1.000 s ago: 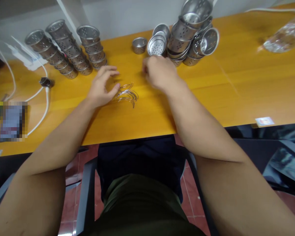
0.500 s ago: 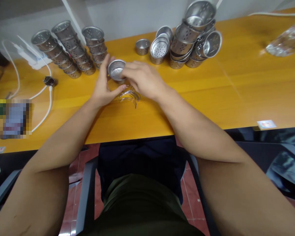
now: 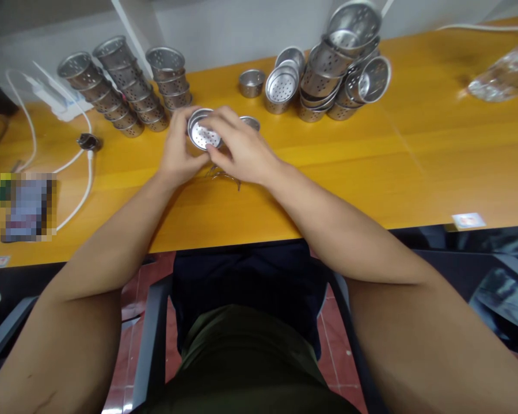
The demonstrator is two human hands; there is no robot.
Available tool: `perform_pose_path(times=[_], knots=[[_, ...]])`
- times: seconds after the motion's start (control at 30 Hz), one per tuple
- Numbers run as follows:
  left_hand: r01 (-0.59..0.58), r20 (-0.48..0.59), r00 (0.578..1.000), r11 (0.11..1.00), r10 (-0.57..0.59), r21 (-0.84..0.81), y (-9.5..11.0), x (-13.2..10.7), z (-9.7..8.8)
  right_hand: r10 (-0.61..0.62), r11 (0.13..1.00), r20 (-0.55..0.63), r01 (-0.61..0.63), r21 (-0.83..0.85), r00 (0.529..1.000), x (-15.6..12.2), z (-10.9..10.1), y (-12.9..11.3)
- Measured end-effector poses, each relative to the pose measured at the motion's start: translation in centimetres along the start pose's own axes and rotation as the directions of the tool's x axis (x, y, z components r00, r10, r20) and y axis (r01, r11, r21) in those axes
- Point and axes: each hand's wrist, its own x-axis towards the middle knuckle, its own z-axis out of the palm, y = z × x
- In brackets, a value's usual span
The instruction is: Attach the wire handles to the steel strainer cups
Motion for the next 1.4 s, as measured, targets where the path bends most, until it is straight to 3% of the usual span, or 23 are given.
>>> perform_pose_path(times=[0.23, 0.43, 0.53, 0.63, 0.77, 1.03, 1.23, 1.4], knots=[[-0.016, -0.018, 1.0, 1.0, 0.016, -0.02, 0.4, -0.1, 0.2, 0.019, 1.0, -0.045, -0.02, -0.024, 0.999, 0.1, -0.4, 0.6], [-0.078, 0.125, 0.988, 0.994, 0.088, -0.08, 2.1, -0.1, 0.2, 0.13, 0.989, -0.063, -0.134, -0.055, 0.989, 0.3, -1.0, 2.7], [-0.073, 0.131, 0.988, 0.993, 0.084, -0.09, 2.6, -0.1, 0.2, 0.138, 0.987, -0.083, -0.144, -0.067, 0.987, 0.2, -1.3, 2.5], [-0.043, 0.113, 0.992, 0.991, 0.058, -0.127, 2.3, -0.3, 0.2, 0.132, 0.988, -0.106, -0.14, -0.067, 0.986, 0.1, -1.6, 1.4], [-0.041, 0.12, 0.991, 0.981, 0.065, -0.188, 1.8, -0.6, 0.3, 0.153, 0.988, -0.041, -0.154, -0.012, 0.987, 0.2, -1.3, 0.6], [-0.028, 0.174, 0.983, 0.984, 0.058, -0.174, 1.3, -0.5, 0.2, 0.224, 0.973, -0.051, -0.221, 0.06, 0.973, 0.6, -0.8, 1.6], [-0.026, 0.172, 0.982, 0.962, 0.075, -0.271, 0.6, -0.4, 1.0, 0.292, 0.928, -0.038, -0.273, 0.252, 0.956, 0.7, -1.2, 2.8], [0.047, 0.152, 0.988, 0.958, -0.004, -0.284, -1.3, -0.7, 1.3, 0.365, 0.843, -0.167, -0.249, 0.478, 0.916, 0.6, -1.0, 2.7]])
